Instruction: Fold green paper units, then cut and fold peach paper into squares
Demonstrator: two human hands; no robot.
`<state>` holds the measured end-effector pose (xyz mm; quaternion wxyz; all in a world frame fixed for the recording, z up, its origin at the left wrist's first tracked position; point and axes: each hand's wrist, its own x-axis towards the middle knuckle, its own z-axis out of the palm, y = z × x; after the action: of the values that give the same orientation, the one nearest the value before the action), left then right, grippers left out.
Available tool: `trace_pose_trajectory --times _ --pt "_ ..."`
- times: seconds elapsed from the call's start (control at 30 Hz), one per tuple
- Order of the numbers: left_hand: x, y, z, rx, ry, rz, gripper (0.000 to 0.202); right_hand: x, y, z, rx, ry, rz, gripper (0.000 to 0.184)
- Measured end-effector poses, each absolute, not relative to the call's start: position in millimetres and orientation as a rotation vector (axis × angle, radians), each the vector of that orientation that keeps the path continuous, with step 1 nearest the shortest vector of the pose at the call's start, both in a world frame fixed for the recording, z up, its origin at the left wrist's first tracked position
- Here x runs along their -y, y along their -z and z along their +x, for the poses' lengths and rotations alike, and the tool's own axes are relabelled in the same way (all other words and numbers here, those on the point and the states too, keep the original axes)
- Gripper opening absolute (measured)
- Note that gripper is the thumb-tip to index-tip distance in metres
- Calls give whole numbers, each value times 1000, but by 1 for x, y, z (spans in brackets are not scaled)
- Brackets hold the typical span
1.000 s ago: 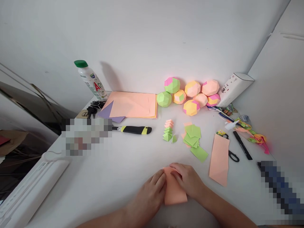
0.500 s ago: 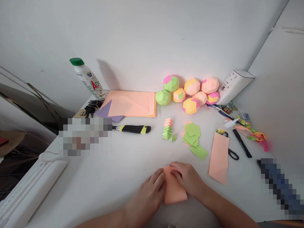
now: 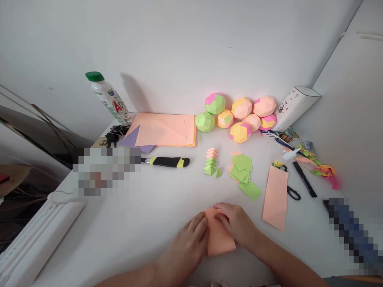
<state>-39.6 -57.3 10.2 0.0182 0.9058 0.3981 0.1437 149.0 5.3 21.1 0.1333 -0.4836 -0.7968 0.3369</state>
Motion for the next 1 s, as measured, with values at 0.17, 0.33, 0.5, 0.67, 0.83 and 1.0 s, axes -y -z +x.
trace_pose_trajectory --times 0.17,0.33,0.5,0.67,0.83,1.0 --pt "58 -9 -39 -1231 -434 2814 30 -6 -23 148 2311 -967 -1402 25" --pt "58 -8 -39 -1228 -437 2788 29 -5 -23 147 2307 -957 -1404 25" --pt "56 -7 -39 -1221 -505 2799 25 -5 -21 148 2314 -965 -1408 25" --pt "56 -7 -38 -1230 -516 2805 27 -5 -20 148 2315 -973 -1409 26" --pt "56 -7 -37 -1225 -513 2788 27 -5 -22 148 2316 -965 -1404 26" --pt "56 -7 -38 -1225 -474 2764 31 -7 -23 147 2316 -956 -1405 26"
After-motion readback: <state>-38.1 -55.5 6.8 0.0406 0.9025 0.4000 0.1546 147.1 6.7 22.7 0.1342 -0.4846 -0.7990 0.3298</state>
